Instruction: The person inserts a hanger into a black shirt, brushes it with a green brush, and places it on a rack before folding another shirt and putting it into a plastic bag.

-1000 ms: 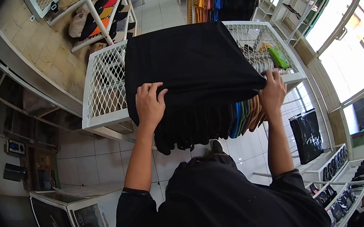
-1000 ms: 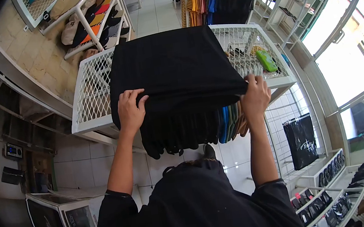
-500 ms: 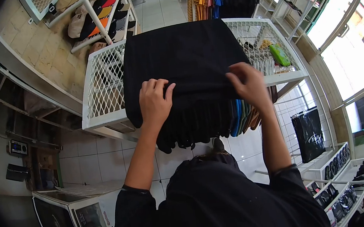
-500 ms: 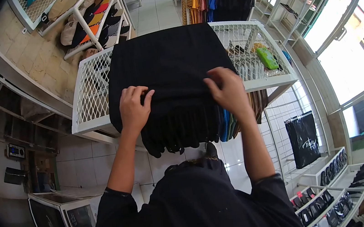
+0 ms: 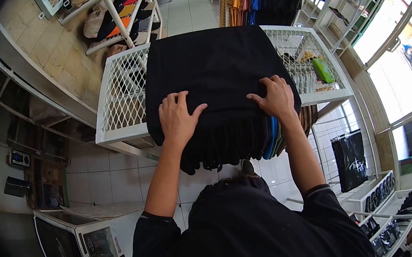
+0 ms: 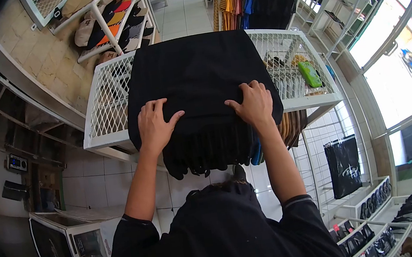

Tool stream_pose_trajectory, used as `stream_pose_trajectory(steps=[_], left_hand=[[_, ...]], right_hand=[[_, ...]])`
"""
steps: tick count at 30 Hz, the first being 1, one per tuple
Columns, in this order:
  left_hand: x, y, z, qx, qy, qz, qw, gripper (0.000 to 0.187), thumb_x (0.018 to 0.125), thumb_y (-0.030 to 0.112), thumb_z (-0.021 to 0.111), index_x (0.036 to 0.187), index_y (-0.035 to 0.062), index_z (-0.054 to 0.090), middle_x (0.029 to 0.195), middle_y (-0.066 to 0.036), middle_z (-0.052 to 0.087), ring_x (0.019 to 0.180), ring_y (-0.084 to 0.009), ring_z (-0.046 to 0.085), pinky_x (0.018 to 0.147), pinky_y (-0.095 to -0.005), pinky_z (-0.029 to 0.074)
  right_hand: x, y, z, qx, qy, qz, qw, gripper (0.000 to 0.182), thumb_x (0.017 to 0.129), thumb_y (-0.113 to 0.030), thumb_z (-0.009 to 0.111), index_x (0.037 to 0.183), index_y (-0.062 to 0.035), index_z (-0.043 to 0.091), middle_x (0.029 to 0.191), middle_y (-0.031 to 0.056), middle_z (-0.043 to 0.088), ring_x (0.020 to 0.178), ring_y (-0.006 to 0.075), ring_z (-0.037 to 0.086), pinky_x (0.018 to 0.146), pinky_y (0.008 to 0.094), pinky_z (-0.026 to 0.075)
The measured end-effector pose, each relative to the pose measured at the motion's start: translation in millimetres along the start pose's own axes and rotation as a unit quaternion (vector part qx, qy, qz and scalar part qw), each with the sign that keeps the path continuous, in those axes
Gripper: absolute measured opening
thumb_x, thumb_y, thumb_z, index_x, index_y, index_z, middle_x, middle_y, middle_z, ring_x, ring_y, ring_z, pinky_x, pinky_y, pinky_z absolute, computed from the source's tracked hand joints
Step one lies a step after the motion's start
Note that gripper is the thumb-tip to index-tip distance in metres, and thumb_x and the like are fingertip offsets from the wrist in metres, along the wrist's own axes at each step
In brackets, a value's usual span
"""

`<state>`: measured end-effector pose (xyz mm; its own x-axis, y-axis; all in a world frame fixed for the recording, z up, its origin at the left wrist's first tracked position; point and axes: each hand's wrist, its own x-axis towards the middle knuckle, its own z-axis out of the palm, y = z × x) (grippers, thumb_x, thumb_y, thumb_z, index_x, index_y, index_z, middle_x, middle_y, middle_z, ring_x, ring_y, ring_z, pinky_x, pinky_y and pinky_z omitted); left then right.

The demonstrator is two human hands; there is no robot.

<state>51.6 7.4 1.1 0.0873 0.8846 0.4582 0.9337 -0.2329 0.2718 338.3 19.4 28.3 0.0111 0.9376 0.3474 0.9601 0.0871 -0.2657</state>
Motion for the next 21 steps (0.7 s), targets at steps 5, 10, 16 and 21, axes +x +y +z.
stream_pose_trajectory(steps=[5,10,16,21], left_hand=[[8.0,-17.5,4.3,-0.025,-0.067,-0.04,0.997,0.088,0.081,0.069,0.075,0.143,0.0078,0.059,0.139,-0.019,0.053,0.134,-0.0352,0.048,0.114,-0.0498,0.036],[9.6,-23.3,7.5,0.025,-0.017,-0.012,0.999,0.092,0.077,0.07,0.078,0.143,0.008,0.06,0.139,-0.018,0.054,0.135,-0.0353,0.048,0.113,-0.0497,0.038],[53.0,-32.1,9.6,-0.044,-0.058,-0.04,0.997,0.069,0.082,0.063,0.078,0.12,0.0064,0.071,0.117,-0.014,0.062,0.113,-0.0321,0.057,0.099,-0.0456,0.046],[44.5,-30.6,31.9,-0.005,0.046,-0.023,0.999,0.044,0.092,0.046,0.074,0.111,0.0059,0.071,0.106,-0.011,0.059,0.104,-0.0309,0.057,0.093,-0.0455,0.047]], right_hand=[[7.8,5.3,-11.0,-0.019,-0.057,0.03,0.998,0.09,0.069,-0.071,0.082,0.133,-0.0098,0.068,0.125,0.015,0.063,0.124,0.0319,0.058,0.105,0.0443,0.043],[16.6,22.3,-1.7,0.002,-0.046,-0.011,0.999,0.09,0.068,-0.069,0.084,0.135,-0.0103,0.067,0.127,0.016,0.063,0.124,0.0329,0.059,0.103,0.0468,0.046],[49.0,34.8,14.1,0.052,-0.042,0.046,0.997,0.048,0.083,-0.049,0.08,0.101,-0.0055,0.071,0.1,0.0156,0.071,0.099,0.0341,0.07,0.085,0.0466,0.054],[37.6,28.5,44.0,0.034,0.139,0.038,0.989,0.033,0.087,-0.033,0.078,0.084,-0.0041,0.064,0.09,0.0145,0.065,0.091,0.0357,0.066,0.081,0.0465,0.052]])
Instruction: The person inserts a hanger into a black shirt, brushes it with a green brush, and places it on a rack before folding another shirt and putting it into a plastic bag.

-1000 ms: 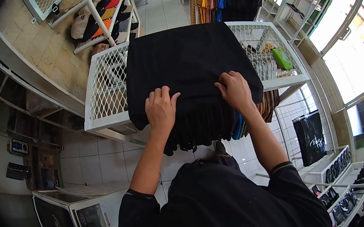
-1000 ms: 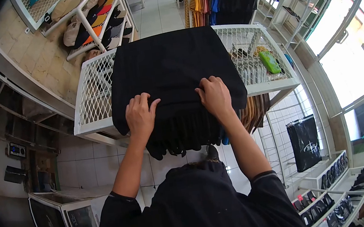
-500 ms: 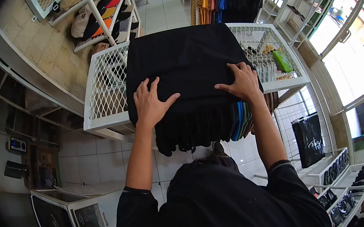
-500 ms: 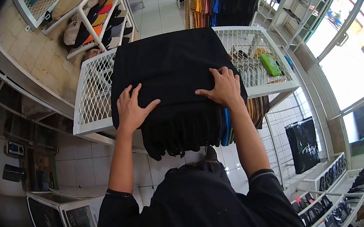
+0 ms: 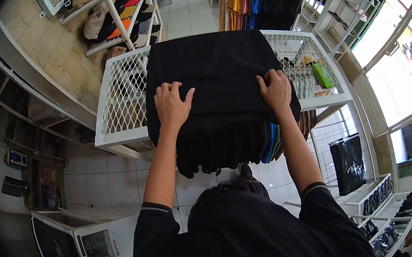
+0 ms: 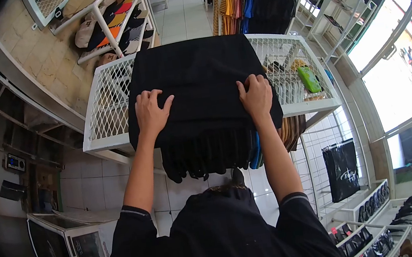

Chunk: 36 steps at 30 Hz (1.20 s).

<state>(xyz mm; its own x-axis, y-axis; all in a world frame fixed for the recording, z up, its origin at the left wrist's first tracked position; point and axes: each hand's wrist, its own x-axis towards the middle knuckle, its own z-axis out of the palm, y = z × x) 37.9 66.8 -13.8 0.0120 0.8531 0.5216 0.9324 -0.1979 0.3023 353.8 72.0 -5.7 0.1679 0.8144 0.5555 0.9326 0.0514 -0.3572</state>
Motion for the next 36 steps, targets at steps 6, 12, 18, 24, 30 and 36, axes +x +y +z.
stream_pose_trajectory(steps=[6,12,18,24,30,36], left_hand=[[1.0,-2.9,1.3,-0.004,0.0,0.021,1.0,0.048,0.094,0.044,0.072,0.126,0.0072,0.068,0.121,-0.015,0.059,0.119,-0.0336,0.055,0.105,-0.0485,0.041],[-5.4,-14.3,6.8,-0.008,-0.004,0.035,0.999,0.053,0.097,0.043,0.068,0.134,0.0054,0.066,0.144,-0.022,0.057,0.137,-0.0393,0.05,0.114,-0.0508,0.037],[-75.9,-26.9,-71.3,-0.141,-0.037,0.043,0.988,0.043,0.086,0.034,0.083,0.119,0.0083,0.075,0.131,-0.011,0.07,0.132,-0.0336,0.058,0.117,-0.0525,0.035],[-95.4,-43.8,-63.7,-0.163,0.015,0.079,0.983,0.023,0.087,0.016,0.08,0.109,0.0096,0.077,0.119,-0.006,0.075,0.126,-0.0269,0.064,0.115,-0.0513,0.037],[-114.7,-34.1,-115.3,-0.18,-0.041,0.031,0.982,0.003,0.089,0.007,0.074,0.092,0.0049,0.073,0.102,-0.009,0.076,0.108,-0.0286,0.071,0.111,-0.0507,0.04],[-148.1,-36.6,-163.5,-0.19,-0.203,-0.026,0.96,0.015,0.084,0.013,0.082,0.094,0.0049,0.076,0.099,-0.011,0.077,0.106,-0.0289,0.071,0.107,-0.0496,0.044]], right_hand=[[1.6,6.3,9.3,0.066,0.013,-0.088,0.994,0.028,0.091,-0.025,0.075,0.104,-0.0011,0.07,0.106,0.0156,0.067,0.104,0.0361,0.064,0.092,0.0442,0.052],[-2.7,16.3,3.7,0.085,0.027,-0.103,0.991,0.03,0.09,-0.021,0.073,0.115,-0.0039,0.072,0.117,0.0146,0.069,0.113,0.0355,0.064,0.099,0.0446,0.049],[-45.7,55.4,-53.0,-0.091,0.073,0.107,0.987,0.03,0.089,-0.032,0.075,0.11,-0.0104,0.075,0.104,0.0141,0.067,0.104,0.036,0.061,0.094,0.0484,0.047],[-56.5,53.2,-45.3,-0.025,0.104,0.054,0.993,0.018,0.096,-0.024,0.069,0.099,-0.0067,0.071,0.1,0.0128,0.066,0.097,0.0364,0.06,0.088,0.0487,0.045],[-96.1,52.8,-80.2,0.044,0.041,0.053,0.997,0.017,0.099,-0.02,0.066,0.096,-0.0031,0.066,0.095,0.0139,0.064,0.091,0.0357,0.06,0.085,0.0459,0.047],[-142.6,55.6,-130.3,0.234,-0.14,0.208,0.939,0.02,0.103,-0.02,0.065,0.099,-0.0006,0.062,0.089,0.0112,0.068,0.082,0.0225,0.066,0.072,0.0353,0.053]])
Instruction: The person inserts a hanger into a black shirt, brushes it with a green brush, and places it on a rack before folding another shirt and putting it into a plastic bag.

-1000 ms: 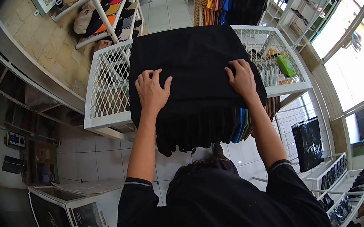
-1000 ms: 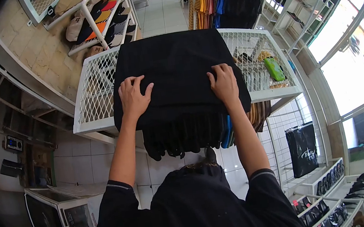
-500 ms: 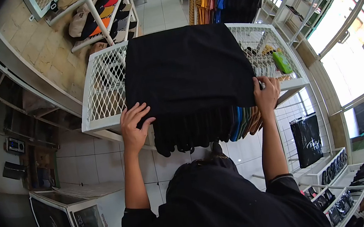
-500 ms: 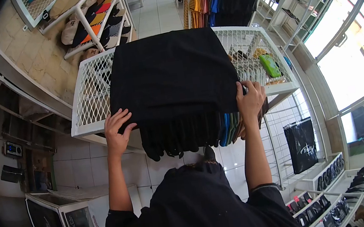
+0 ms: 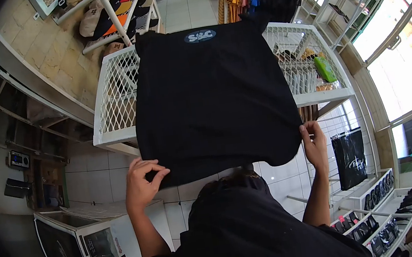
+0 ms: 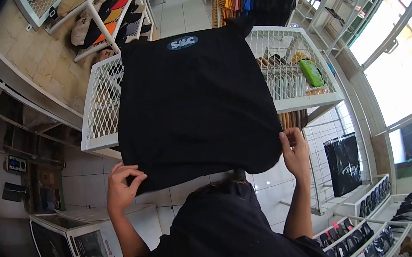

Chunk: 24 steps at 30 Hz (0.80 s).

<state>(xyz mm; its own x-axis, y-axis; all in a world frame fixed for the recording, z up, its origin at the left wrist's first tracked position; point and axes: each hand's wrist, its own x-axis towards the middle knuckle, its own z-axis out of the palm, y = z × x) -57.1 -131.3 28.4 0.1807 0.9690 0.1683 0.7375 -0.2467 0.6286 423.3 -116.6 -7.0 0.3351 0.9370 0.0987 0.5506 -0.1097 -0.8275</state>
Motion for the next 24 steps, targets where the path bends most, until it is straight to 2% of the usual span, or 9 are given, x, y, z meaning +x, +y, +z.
stream_pose_trajectory(steps=[1,2,5,8,14,17,19,22,24], left_hand=[[6.5,4.7,3.1,0.003,0.035,0.001,0.999,0.017,0.083,0.015,0.083,0.095,0.0046,0.076,0.099,-0.012,0.077,0.105,-0.0296,0.071,0.106,-0.0482,0.045],[16.8,12.1,6.2,0.005,0.073,0.003,0.997,0.02,0.082,0.017,0.085,0.095,0.0043,0.077,0.1,-0.013,0.076,0.103,-0.0304,0.071,0.104,-0.0468,0.046],[66.6,27.2,28.0,-0.045,0.146,0.039,0.987,0.018,0.085,0.012,0.083,0.098,0.0015,0.075,0.098,-0.012,0.074,0.097,-0.0294,0.069,0.084,-0.0386,0.054],[118.1,25.1,49.7,0.004,0.189,0.086,0.978,0.021,0.089,0.021,0.08,0.097,0.0025,0.075,0.099,-0.01,0.073,0.097,-0.0296,0.068,0.084,-0.0399,0.054],[160.8,1.7,84.9,0.098,0.216,0.051,0.97,0.025,0.091,0.029,0.078,0.101,0.0068,0.075,0.1,-0.007,0.063,0.099,-0.0283,0.06,0.091,-0.0414,0.049],[158.9,-1.2,84.3,0.096,0.199,0.059,0.973,0.031,0.092,0.032,0.077,0.111,0.0068,0.075,0.11,-0.01,0.064,0.106,-0.0298,0.06,0.098,-0.0436,0.047],[160.4,-5.2,85.2,0.12,0.2,0.086,0.969,0.04,0.095,0.036,0.073,0.123,0.0077,0.072,0.124,-0.012,0.063,0.119,-0.0329,0.058,0.107,-0.0459,0.044],[163.6,-13.2,90.4,0.16,0.206,0.11,0.959,0.043,0.097,0.037,0.07,0.128,0.0076,0.07,0.132,-0.014,0.062,0.125,-0.0345,0.056,0.111,-0.0466,0.042],[165.6,-17.6,94.1,0.162,0.205,0.109,0.959,0.042,0.097,0.037,0.07,0.127,0.0074,0.071,0.129,-0.014,0.063,0.123,-0.0344,0.058,0.109,-0.0464,0.043]], right_hand=[[1.5,-2.7,7.9,0.008,0.036,-0.024,0.999,0.022,0.102,-0.021,0.068,0.107,-0.0006,0.065,0.093,0.0104,0.07,0.085,0.0176,0.068,0.074,0.033,0.054],[6.7,-5.0,15.7,0.008,0.038,-0.024,0.999,0.022,0.102,-0.021,0.068,0.107,-0.0006,0.065,0.093,0.0104,0.07,0.085,0.0176,0.068,0.074,0.033,0.054],[30.8,-10.8,33.9,-0.005,0.089,-0.084,0.992,0.035,0.098,-0.021,0.074,0.127,-0.0028,0.068,0.098,0.0107,0.074,0.083,0.0161,0.07,0.073,0.0308,0.056],[49.4,-10.6,45.9,-0.047,0.128,-0.098,0.986,0.033,0.096,-0.019,0.075,0.124,-0.0028,0.07,0.097,0.0117,0.074,0.078,0.0177,0.07,0.072,0.0313,0.056],[58.2,-23.3,48.2,-0.124,0.158,-0.092,0.975,0.023,0.094,-0.021,0.075,0.109,-0.0025,0.076,0.092,0.0113,0.072,0.076,0.0237,0.07,0.072,0.0363,0.055],[57.4,-39.7,52.1,-0.157,0.158,-0.079,0.972,0.022,0.093,-0.021,0.073,0.106,-0.0031,0.076,0.093,0.0116,0.071,0.08,0.0284,0.07,0.074,0.0396,0.054],[60.3,-40.5,56.4,-0.167,0.155,-0.075,0.971,0.022,0.093,-0.021,0.072,0.106,-0.0038,0.076,0.094,0.0114,0.07,0.082,0.0299,0.07,0.075,0.0406,0.054],[67.4,-36.2,63.3,-0.162,0.178,-0.156,0.958,0.02,0.093,-0.021,0.072,0.105,-0.0053,0.076,0.093,0.0117,0.068,0.082,0.0309,0.07,0.075,0.0417,0.054],[71.6,-37.3,62.6,-0.203,0.195,-0.207,0.937,0.02,0.093,-0.021,0.072,0.106,-0.0062,0.076,0.093,0.012,0.067,0.081,0.0327,0.069,0.074,0.0428,0.054]])
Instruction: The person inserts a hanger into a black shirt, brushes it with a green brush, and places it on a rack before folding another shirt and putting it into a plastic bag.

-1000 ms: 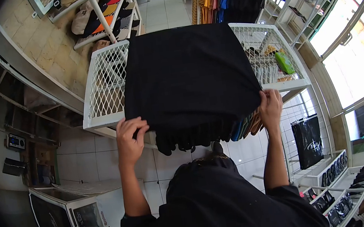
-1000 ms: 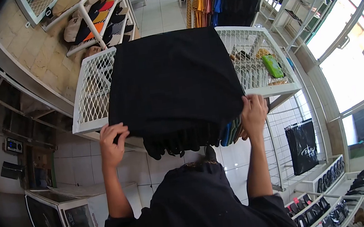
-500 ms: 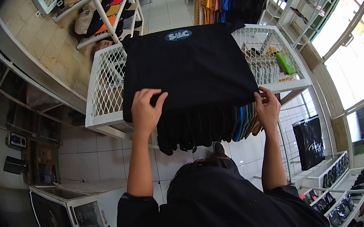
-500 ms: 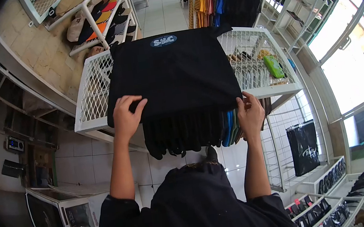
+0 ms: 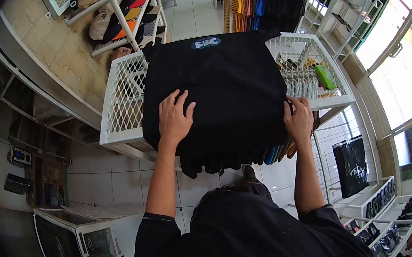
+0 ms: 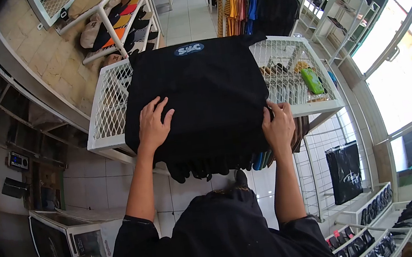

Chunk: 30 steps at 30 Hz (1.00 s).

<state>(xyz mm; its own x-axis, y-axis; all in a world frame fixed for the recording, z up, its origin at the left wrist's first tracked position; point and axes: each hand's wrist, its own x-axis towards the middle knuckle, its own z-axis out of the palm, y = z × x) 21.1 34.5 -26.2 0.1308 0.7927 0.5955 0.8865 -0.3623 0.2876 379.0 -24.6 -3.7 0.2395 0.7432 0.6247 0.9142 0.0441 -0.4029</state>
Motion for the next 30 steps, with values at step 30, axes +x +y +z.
stream_pose_trajectory(steps=[30], left_hand=[[21.9,-0.6,14.6,0.041,-0.018,-0.083,0.996,0.046,0.098,0.038,0.068,0.132,0.0075,0.067,0.147,-0.018,0.058,0.14,-0.0366,0.05,0.118,-0.0532,0.033]], right_hand=[[36.1,-51.5,71.1,0.033,-0.164,-0.062,0.984,0.049,0.096,-0.034,0.066,0.135,-0.0051,0.066,0.144,0.0164,0.06,0.138,0.0336,0.051,0.116,0.0491,0.036]])
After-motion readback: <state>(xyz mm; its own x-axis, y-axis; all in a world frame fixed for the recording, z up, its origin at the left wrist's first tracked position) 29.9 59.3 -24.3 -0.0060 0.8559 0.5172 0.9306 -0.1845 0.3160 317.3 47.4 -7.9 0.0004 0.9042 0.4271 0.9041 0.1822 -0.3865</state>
